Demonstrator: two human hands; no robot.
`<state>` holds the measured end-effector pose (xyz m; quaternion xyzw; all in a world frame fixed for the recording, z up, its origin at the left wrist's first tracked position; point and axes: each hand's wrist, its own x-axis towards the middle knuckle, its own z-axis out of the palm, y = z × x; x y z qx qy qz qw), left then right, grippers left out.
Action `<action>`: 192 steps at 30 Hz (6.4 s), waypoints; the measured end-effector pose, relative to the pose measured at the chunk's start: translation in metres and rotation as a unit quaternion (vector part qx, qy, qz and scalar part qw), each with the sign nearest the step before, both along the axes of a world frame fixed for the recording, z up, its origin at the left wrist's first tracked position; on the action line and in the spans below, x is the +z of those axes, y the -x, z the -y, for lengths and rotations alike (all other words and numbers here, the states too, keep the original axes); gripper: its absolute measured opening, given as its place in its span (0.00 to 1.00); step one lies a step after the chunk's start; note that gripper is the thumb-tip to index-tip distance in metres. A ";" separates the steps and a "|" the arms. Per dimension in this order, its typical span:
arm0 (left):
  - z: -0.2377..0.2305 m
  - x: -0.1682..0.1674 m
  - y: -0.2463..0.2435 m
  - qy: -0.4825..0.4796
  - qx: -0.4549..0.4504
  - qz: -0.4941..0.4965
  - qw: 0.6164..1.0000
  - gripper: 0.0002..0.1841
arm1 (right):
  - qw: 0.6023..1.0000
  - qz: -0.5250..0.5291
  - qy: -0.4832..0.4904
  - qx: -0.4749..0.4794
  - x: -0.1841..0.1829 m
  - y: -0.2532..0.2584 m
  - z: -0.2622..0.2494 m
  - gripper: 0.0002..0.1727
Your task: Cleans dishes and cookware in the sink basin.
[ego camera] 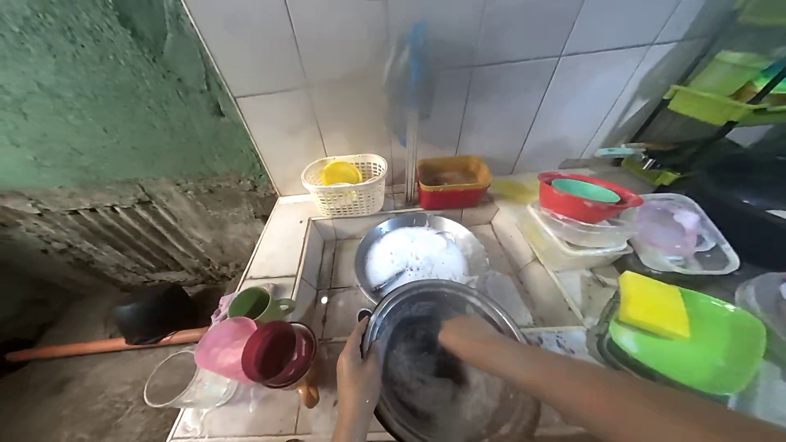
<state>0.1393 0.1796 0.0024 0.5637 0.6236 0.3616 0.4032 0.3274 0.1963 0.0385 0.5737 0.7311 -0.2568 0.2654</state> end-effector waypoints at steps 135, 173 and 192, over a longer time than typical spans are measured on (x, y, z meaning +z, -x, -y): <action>0.026 -0.005 -0.029 0.012 0.031 0.100 0.994 0.24 | 0.693 -0.432 -0.039 -0.575 -0.053 0.037 0.005 0.21; 0.016 -0.008 -0.031 0.033 0.052 0.191 0.980 0.24 | 0.738 -0.541 0.034 -0.402 -0.029 0.038 0.021 0.15; 0.011 -0.002 -0.037 0.043 -0.007 0.093 0.995 0.25 | 0.928 -0.285 0.106 -0.217 -0.030 0.014 0.031 0.20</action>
